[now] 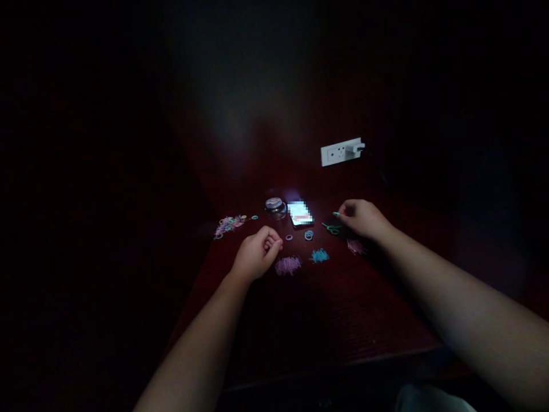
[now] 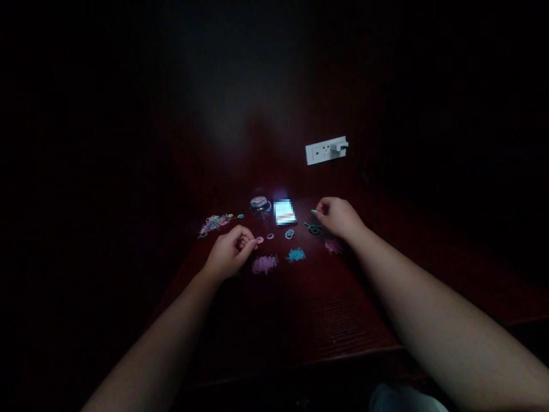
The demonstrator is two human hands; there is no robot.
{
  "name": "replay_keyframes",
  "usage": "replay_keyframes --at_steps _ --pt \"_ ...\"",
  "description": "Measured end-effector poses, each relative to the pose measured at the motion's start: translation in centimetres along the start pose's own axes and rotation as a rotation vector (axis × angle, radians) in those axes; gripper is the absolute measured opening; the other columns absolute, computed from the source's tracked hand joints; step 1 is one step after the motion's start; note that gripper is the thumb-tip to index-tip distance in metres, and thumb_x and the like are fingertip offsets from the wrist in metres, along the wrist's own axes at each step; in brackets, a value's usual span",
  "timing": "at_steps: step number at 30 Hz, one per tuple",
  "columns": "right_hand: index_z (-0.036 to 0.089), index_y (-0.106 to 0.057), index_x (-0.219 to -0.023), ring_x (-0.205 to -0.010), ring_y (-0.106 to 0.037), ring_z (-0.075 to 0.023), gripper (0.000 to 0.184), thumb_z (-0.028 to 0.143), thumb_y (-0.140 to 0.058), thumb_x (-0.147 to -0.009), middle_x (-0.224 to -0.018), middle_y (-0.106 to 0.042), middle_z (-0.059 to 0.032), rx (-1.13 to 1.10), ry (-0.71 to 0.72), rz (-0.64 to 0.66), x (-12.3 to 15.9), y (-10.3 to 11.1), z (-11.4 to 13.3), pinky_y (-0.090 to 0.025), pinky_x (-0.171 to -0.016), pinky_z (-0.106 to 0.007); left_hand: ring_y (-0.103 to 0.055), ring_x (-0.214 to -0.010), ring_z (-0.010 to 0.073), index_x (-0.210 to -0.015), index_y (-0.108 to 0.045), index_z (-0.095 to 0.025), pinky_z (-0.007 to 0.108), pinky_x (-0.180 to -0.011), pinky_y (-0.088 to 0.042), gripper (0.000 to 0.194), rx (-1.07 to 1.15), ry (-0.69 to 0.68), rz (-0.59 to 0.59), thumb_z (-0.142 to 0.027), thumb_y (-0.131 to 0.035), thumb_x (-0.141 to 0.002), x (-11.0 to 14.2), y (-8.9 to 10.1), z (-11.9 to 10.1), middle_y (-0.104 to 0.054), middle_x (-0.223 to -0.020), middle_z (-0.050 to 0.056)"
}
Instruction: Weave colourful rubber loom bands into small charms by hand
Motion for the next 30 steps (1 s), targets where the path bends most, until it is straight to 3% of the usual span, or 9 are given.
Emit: replay_keyframes --at_steps 3,7,11,14,19,24,30 --pt "0.02 -0.064 -0.07 -0.06 -0.059 -0.0154 0.008 0.025 -0.065 -0.076 -0.069 -0.067 -0.002 0.106 -0.091 0.066 -0.3 -0.5 -1.1 -0.04 -0.055 -0.026 -0.063 -0.067 0.0124 -0.087 -0.055 -0.02 0.023 -0.063 -0.048 0.009 -0.009 0.045 -0.041 -0.029 -0.054 -0.089 -0.1 0.3 1.9 -0.069 -0.076 0.001" --pt "0.022 -0.067 -0.07 -0.06 -0.059 -0.0157 0.005 0.025 -0.067 -0.073 -0.068 -0.068 -0.0018 0.174 -0.147 0.101 -0.4 -1.1 -1.8 -0.038 -0.055 -0.026 -0.064 -0.071 0.0141 -0.087 -0.056 -0.02 0.025 -0.068 -0.051 0.013 -0.099 0.185 -0.164 -0.033 -0.052 -0.089 -0.2 1.6 6.6 -0.069 -0.08 0.001" --pt "0.022 -0.068 -0.07 -0.064 -0.06 -0.0152 0.002 0.022 -0.067 -0.072 -0.072 -0.07 -0.0024 0.148 -0.107 0.082 -0.7 -1.6 -2.4 -0.039 -0.058 -0.025 -0.065 -0.098 0.0216 -0.098 -0.063 -0.021 0.035 -0.092 -0.05 0.019 -0.328 0.457 -0.276 -0.033 -0.053 -0.087 0.3 3.0 12.0 -0.069 -0.105 0.006" --pt "0.022 -0.069 -0.071 -0.067 -0.061 -0.0143 0.004 0.02 -0.07 -0.068 -0.074 -0.07 -0.0009 0.099 -0.081 0.094 -0.8 -2.2 -2.7 -0.04 -0.06 -0.023 -0.058 -0.116 0.0285 -0.108 -0.063 -0.017 0.044 -0.103 -0.043 0.028 -0.412 0.592 -0.311 -0.029 -0.053 -0.085 1.0 3.3 14.6 -0.063 -0.121 0.013" --pt "0.02 -0.068 -0.076 -0.061 -0.059 -0.0136 0.011 0.028 -0.061 -0.077 -0.071 -0.069 -0.0019 0.01 -0.127 0.003 -0.8 -2.4 -3.3 -0.041 -0.057 -0.023 -0.045 -0.133 0.0257 -0.126 -0.058 -0.015 0.038 -0.113 -0.035 0.042 -0.511 0.717 -0.194 -0.028 -0.045 -0.088 1.1 2.8 15.9 -0.05 -0.142 0.013" --pt "0.019 -0.062 -0.072 -0.059 -0.057 -0.0148 0.018 0.032 -0.053 -0.08 -0.067 -0.066 -0.0039 -0.03 -0.167 -0.129 -0.6 -2.0 -3.5 -0.038 -0.056 -0.025 -0.031 -0.142 0.0277 -0.136 -0.05 -0.013 0.042 -0.118 -0.026 0.052 -0.581 0.823 0.007 -0.035 -0.041 -0.09 0.3 2.0 15.9 -0.036 -0.152 0.012" --pt "0.02 -0.056 -0.064 -0.053 -0.052 -0.0159 0.026 0.039 -0.052 -0.08 -0.058 -0.059 -0.0029 -0.081 -0.158 -0.18 -0.3 -2.0 -3.5 -0.034 -0.053 -0.027 -0.016 -0.147 0.0256 -0.147 -0.035 -0.018 0.045 -0.12 -0.02 0.059 -0.626 0.839 0.205 -0.042 -0.033 -0.093 0.6 1.9 15.3 -0.02 -0.158 0.006"
Point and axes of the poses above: each hand's wrist, its own x-axis away from the middle knuckle, its own y-axis out of the back of the hand, z = x × y, the point moved 2 cm from there along -x, towards the middle knuckle
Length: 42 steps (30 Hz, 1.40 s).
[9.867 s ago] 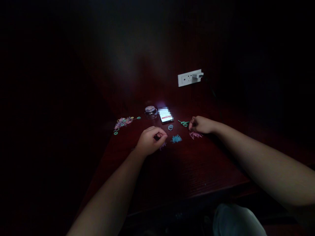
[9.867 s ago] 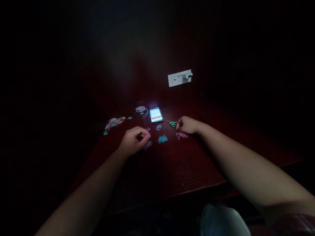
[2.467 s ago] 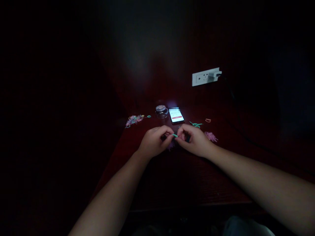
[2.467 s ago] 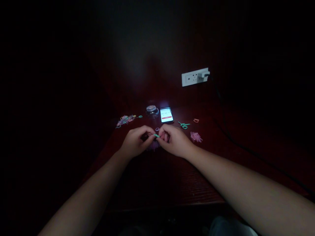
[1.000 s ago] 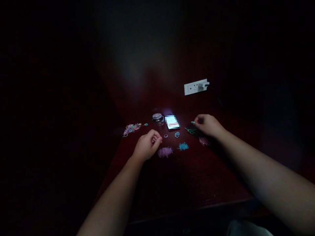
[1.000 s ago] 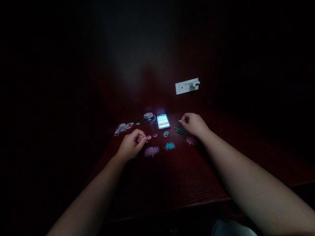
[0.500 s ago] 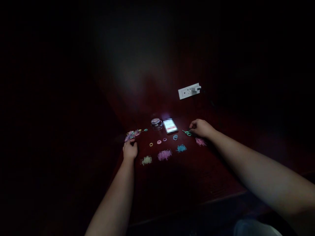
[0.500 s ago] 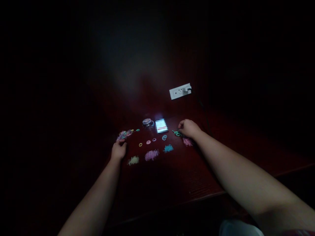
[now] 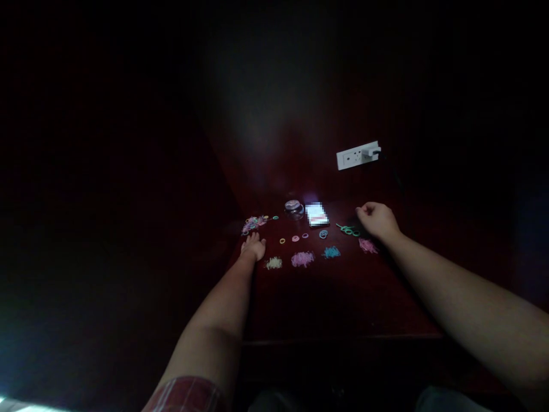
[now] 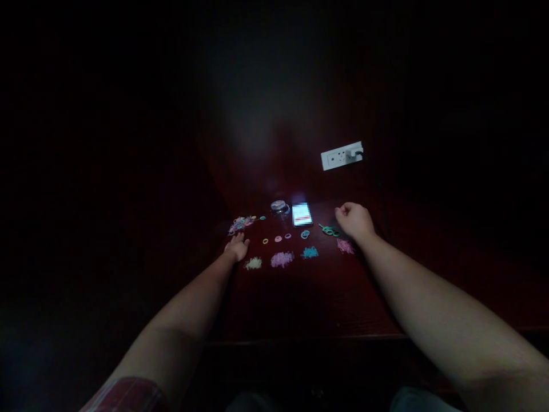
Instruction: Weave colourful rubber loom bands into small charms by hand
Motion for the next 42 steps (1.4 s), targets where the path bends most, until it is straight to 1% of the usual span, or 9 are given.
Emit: replay_keyframes --at_steps 6,12,16,19,23,28,31,36,42 --pt "0.022 -0.05 -0.058 -0.048 -0.048 -0.017 0.037 0.045 -0.046 -0.086 -0.051 -0.051 -0.0012 -0.056 0.005 0.037 0.3 0.2 0.2 -0.032 -0.05 -0.03 -0.014 -0.147 0.0238 -0.149 -0.03 -0.023 0.046 -0.119 -0.021 0.059 -0.07 -0.036 0.044 -0.045 -0.026 -0.095 2.5 0.5 0.7 -0.017 -0.158 0.004" --pt "0.019 -0.058 -0.086 -0.07 -0.058 -0.0207 0.023 0.026 -0.037 -0.088 -0.08 -0.065 -0.0088 -0.157 0.083 -0.059 0.2 0.5 0.7 -0.041 -0.067 -0.031 -0.011 -0.148 0.0253 -0.151 -0.024 -0.022 0.049 -0.119 -0.019 0.061 -0.101 -0.025 0.082 -0.046 -0.022 -0.095 4.2 0.7 1.0 -0.012 -0.159 0.002" --pt "0.022 -0.056 -0.094 -0.073 -0.059 -0.0219 0.019 0.023 -0.04 -0.084 -0.084 -0.066 -0.0075 -0.176 0.104 -0.051 0.4 0.6 1.3 -0.043 -0.07 -0.031 -0.008 -0.148 0.0248 -0.152 -0.021 -0.022 0.049 -0.119 -0.018 0.063 -0.108 -0.013 0.097 -0.048 -0.021 -0.095 5.4 0.8 1.4 -0.01 -0.16 0.001" --pt "0.023 -0.056 -0.09 -0.069 -0.059 -0.022 0.015 0.024 -0.044 -0.081 -0.083 -0.066 -0.0065 -0.125 0.142 -0.011 0.7 0.6 2.3 -0.043 -0.066 -0.032 -0.01 -0.148 0.0241 -0.152 -0.022 -0.022 0.047 -0.12 -0.017 0.065 -0.104 -0.014 0.082 -0.05 -0.02 -0.094 6.1 0.8 1.5 -0.011 -0.16 0.0" --pt "0.022 -0.057 -0.082 -0.065 -0.059 -0.0191 0.008 0.028 -0.054 -0.078 -0.075 -0.065 -0.0037 -0.099 0.256 0.11 2.3 0.1 4.9 -0.042 -0.061 -0.029 -0.013 -0.148 0.0258 -0.151 -0.026 -0.023 0.048 -0.119 -0.018 0.068 -0.087 -0.017 0.023 -0.055 -0.021 -0.092 6.3 0.6 1.7 -0.016 -0.16 0.0" --pt "0.022 -0.056 -0.083 -0.063 -0.058 -0.0166 0.011 0.033 -0.055 -0.081 -0.072 -0.064 -0.0014 -0.075 0.485 0.352 5.9 -1.1 8.5 -0.041 -0.06 -0.027 -0.018 -0.147 0.0263 -0.149 -0.031 -0.023 0.046 -0.118 -0.02 0.071 -0.061 -0.052 -0.03 -0.062 -0.027 -0.089 5.5 0.8 1.7 -0.024 -0.158 0.001" --pt "0.022 -0.057 -0.084 -0.065 -0.058 -0.017 0.011 0.032 -0.056 -0.081 -0.074 -0.064 -0.0017 -0.072 0.547 0.432 7.1 -1.6 9.3 -0.042 -0.063 -0.028 -0.02 -0.146 0.0258 -0.148 -0.033 -0.024 0.044 -0.118 -0.019 0.07 -0.052 -0.089 -0.046 -0.062 -0.029 -0.089 4.4 1.0 1.4 -0.025 -0.158 0.001" --pt "0.022 -0.056 -0.086 -0.067 -0.058 -0.0182 0.012 0.034 -0.055 -0.083 -0.077 -0.064 -0.0028 -0.013 0.53 0.403 6.6 -1.4 9.0 -0.043 -0.065 -0.029 -0.024 -0.145 0.0285 -0.146 -0.037 -0.028 0.048 -0.116 -0.022 0.073 -0.041 -0.153 -0.047 -0.067 -0.034 -0.085 1.5 1.2 0.7 -0.027 -0.157 0.001" --pt "0.022 -0.056 -0.088 -0.07 -0.059 -0.02 0.014 0.035 -0.055 -0.084 -0.08 -0.065 -0.0048 0.031 0.542 0.388 6.4 -1.0 9.3 -0.045 -0.068 -0.031 -0.027 -0.141 0.036 -0.145 -0.039 -0.029 0.055 -0.112 -0.024 0.08 -0.027 -0.113 -0.095 -0.075 -0.035 -0.08 -1.6 0.9 0.2 -0.032 -0.155 0.007"
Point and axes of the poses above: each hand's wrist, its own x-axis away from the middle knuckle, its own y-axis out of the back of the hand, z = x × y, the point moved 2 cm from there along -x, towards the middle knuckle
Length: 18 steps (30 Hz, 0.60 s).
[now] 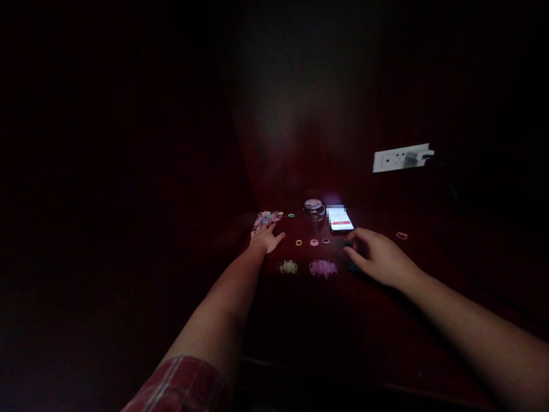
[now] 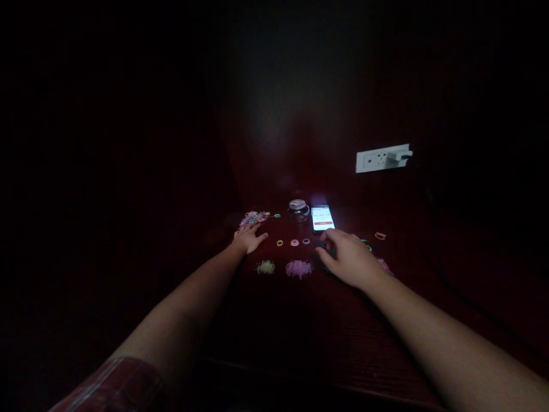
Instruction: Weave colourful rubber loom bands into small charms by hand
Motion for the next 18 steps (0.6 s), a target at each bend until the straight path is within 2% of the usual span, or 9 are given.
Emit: replay_keyframes --at_steps 6,10,14,16,18 --pt "0.022 -0.057 -0.089 -0.072 -0.06 -0.0206 0.013 0.034 -0.056 -0.083 -0.08 -0.065 -0.0045 -0.042 0.0 -0.022 0.2 0.2 0.5 -0.045 -0.069 -0.032 -0.031 -0.139 0.038 -0.138 -0.05 -0.022 0.054 -0.111 -0.028 0.077 0.042 0.029 -0.081 -0.072 -0.044 -0.078 -0.4 0.2 -0.1 -0.042 -0.148 0.013" --pt "0.022 -0.058 -0.092 -0.071 -0.06 -0.0199 0.012 0.031 -0.054 -0.085 -0.079 -0.065 -0.0039 -0.052 -0.02 -0.067 0.3 0.6 0.2 -0.045 -0.069 -0.031 -0.042 -0.132 0.0328 -0.127 -0.059 -0.019 0.043 -0.111 -0.033 0.06 0.104 0.023 -0.179 -0.057 -0.051 -0.081 0.5 0.8 -0.4 -0.052 -0.139 0.013" --pt "0.021 -0.059 -0.095 -0.071 -0.062 -0.0195 0.014 0.028 -0.05 -0.087 -0.084 -0.067 -0.0045 -0.018 -0.063 -0.138 0.4 1.3 -0.6 -0.045 -0.071 -0.03 -0.064 -0.104 0.0294 -0.1 -0.072 -0.019 0.038 -0.095 -0.046 0.033 0.219 0.124 -0.265 -0.038 -0.054 -0.081 2.0 1.5 0.6 -0.071 -0.107 0.014" --pt "0.021 -0.059 -0.095 -0.075 -0.063 -0.0204 0.015 0.027 -0.047 -0.089 -0.087 -0.068 -0.0052 -0.017 -0.063 -0.151 0.4 1.4 -0.8 -0.045 -0.072 -0.03 -0.069 -0.089 0.0269 -0.089 -0.073 -0.019 0.035 -0.085 -0.05 0.022 0.299 0.175 -0.307 -0.03 -0.057 -0.078 3.0 1.8 1.3 -0.074 -0.092 0.012" --pt "0.022 -0.059 -0.093 -0.078 -0.063 -0.0211 0.015 0.026 -0.045 -0.09 -0.087 -0.068 -0.0054 -0.029 -0.045 -0.147 0.4 1.3 -0.9 -0.045 -0.073 -0.03 -0.07 -0.08 0.0233 -0.086 -0.072 -0.019 0.032 -0.078 -0.052 0.018 0.39 0.178 -0.361 -0.027 -0.058 -0.077 3.9 2.2 1.7 -0.074 -0.085 0.01"
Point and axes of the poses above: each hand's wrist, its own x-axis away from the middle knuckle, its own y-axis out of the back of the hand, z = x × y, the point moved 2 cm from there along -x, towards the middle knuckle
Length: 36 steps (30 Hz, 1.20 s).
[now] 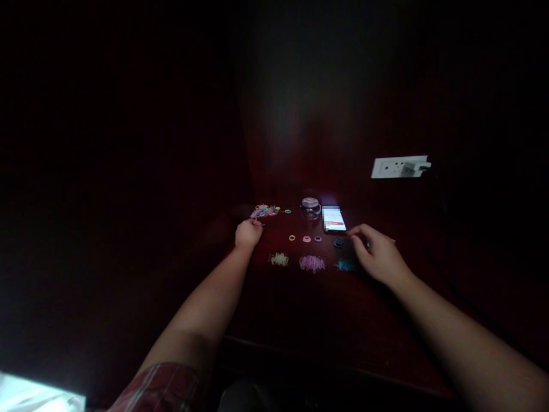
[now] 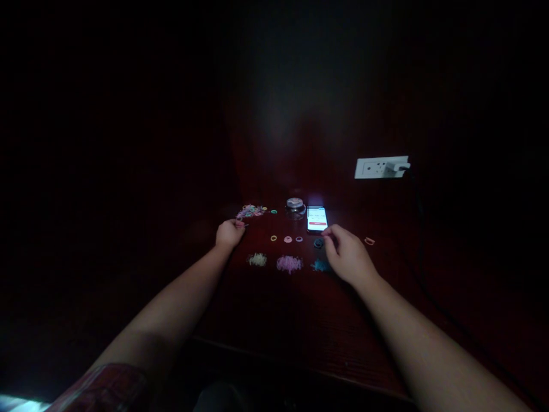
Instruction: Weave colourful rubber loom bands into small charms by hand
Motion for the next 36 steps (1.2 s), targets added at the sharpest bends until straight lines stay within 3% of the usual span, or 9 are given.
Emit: replay_keyframes --at_steps 3,8,10,15,19,22,24,26,36 --pt "0.022 -0.058 -0.089 -0.077 -0.062 -0.0211 0.013 0.025 -0.045 -0.089 -0.084 -0.066 -0.0051 -0.029 0.048 0.045 0.1 -0.6 0.2 -0.045 -0.072 -0.031 -0.068 -0.073 0.0176 -0.088 -0.07 -0.018 0.027 -0.073 -0.053 0.017 0.147 -0.076 -0.049 -0.026 -0.057 -0.079 0.9 0.7 -1.3 -0.073 -0.08 0.007" --pt "0.02 -0.057 -0.086 -0.068 -0.058 -0.019 0.008 0.025 -0.051 -0.087 -0.073 -0.062 -0.003 -0.063 0.12 0.113 0.2 -1.2 0.8 -0.044 -0.067 -0.03 -0.065 -0.075 0.0115 -0.09 -0.064 -0.017 0.022 -0.074 -0.053 0.013 0.339 -0.262 -0.057 -0.026 -0.059 -0.081 2.3 2.0 -5.7 -0.07 -0.087 0.004" --pt "0.02 -0.058 -0.08 -0.063 -0.055 -0.0172 0.009 0.024 -0.052 -0.086 -0.068 -0.059 -0.0013 -0.076 0.144 0.137 0.3 -1.2 1.0 -0.042 -0.065 -0.03 -0.064 -0.076 0.0116 -0.092 -0.062 -0.016 0.023 -0.072 -0.052 0.016 0.526 -0.44 -0.053 -0.025 -0.063 -0.08 2.9 2.9 -7.1 -0.068 -0.087 0.005" --pt "0.019 -0.06 -0.082 -0.059 -0.052 -0.0152 0.007 0.024 -0.057 -0.084 -0.063 -0.055 0.0009 -0.116 0.207 0.136 0.5 -1.2 1.3 -0.04 -0.064 -0.029 -0.06 -0.068 0.0102 -0.084 -0.059 -0.014 0.022 -0.063 -0.049 0.015 0.705 -0.605 0.143 -0.023 -0.068 -0.076 5.0 3.5 -9.1 -0.063 -0.077 0.002" --pt "0.018 -0.059 -0.102 -0.069 -0.056 -0.0171 0.021 0.023 -0.062 -0.082 -0.077 -0.059 -0.0018 -0.15 0.236 0.088 0.8 -1.6 2.0 -0.041 -0.068 -0.03 -0.057 -0.063 0.0088 -0.081 -0.058 -0.016 0.02 -0.058 -0.046 0.012 0.638 -0.707 0.273 -0.022 -0.067 -0.076 8.0 2.4 -11.7 -0.064 -0.073 0.0" --pt "0.02 -0.059 -0.101 -0.076 -0.056 -0.0179 0.02 0.024 -0.064 -0.083 -0.082 -0.06 -0.0026 -0.171 0.281 0.109 0.9 -1.9 2.5 -0.041 -0.072 -0.031 -0.055 -0.06 0.0079 -0.078 -0.055 -0.017 0.021 -0.055 -0.044 0.012 0.607 -0.798 0.342 -0.023 -0.066 -0.077 9.9 1.8 -13.3 -0.065 -0.074 -0.001" --pt "0.02 -0.059 -0.09 -0.073 -0.055 -0.0167 0.005 0.024 -0.061 -0.086 -0.078 -0.06 -0.0017 -0.166 0.313 0.14 1.0 -2.0 2.8 -0.039 -0.072 -0.031 -0.056 -0.061 0.0083 -0.076 -0.054 -0.017 0.021 -0.057 -0.044 0.012 0.601 -0.844 0.347 -0.023 -0.065 -0.078 10.5 1.8 -13.9 -0.065 -0.074 -0.001" --pt "0.019 -0.058 -0.082 -0.071 -0.054 -0.0156 0.008 0.023 -0.057 -0.089 -0.074 -0.059 -0.0011 -0.17 0.327 0.153 1.0 -1.9 2.9 -0.038 -0.072 -0.031 -0.056 -0.063 0.0089 -0.075 -0.052 -0.018 0.022 -0.058 -0.044 0.013 0.599 -0.87 0.323 -0.022 -0.064 -0.078 10.7 1.8 -14.1 -0.065 -0.074 0.0" --pt "0.019 -0.057 -0.083 -0.071 -0.053 -0.0148 0.006 0.015 -0.055 -0.086 -0.075 -0.057 -0.0006 -0.226 0.313 0.175 0.9 -1.4 3.2 -0.038 -0.071 -0.03 -0.055 -0.067 0.0104 -0.075 -0.054 -0.018 0.025 -0.064 -0.044 0.01 0.562 -0.963 0.265 -0.019 -0.063 -0.079 10.7 1.8 -14.0 -0.062 -0.073 -0.001"
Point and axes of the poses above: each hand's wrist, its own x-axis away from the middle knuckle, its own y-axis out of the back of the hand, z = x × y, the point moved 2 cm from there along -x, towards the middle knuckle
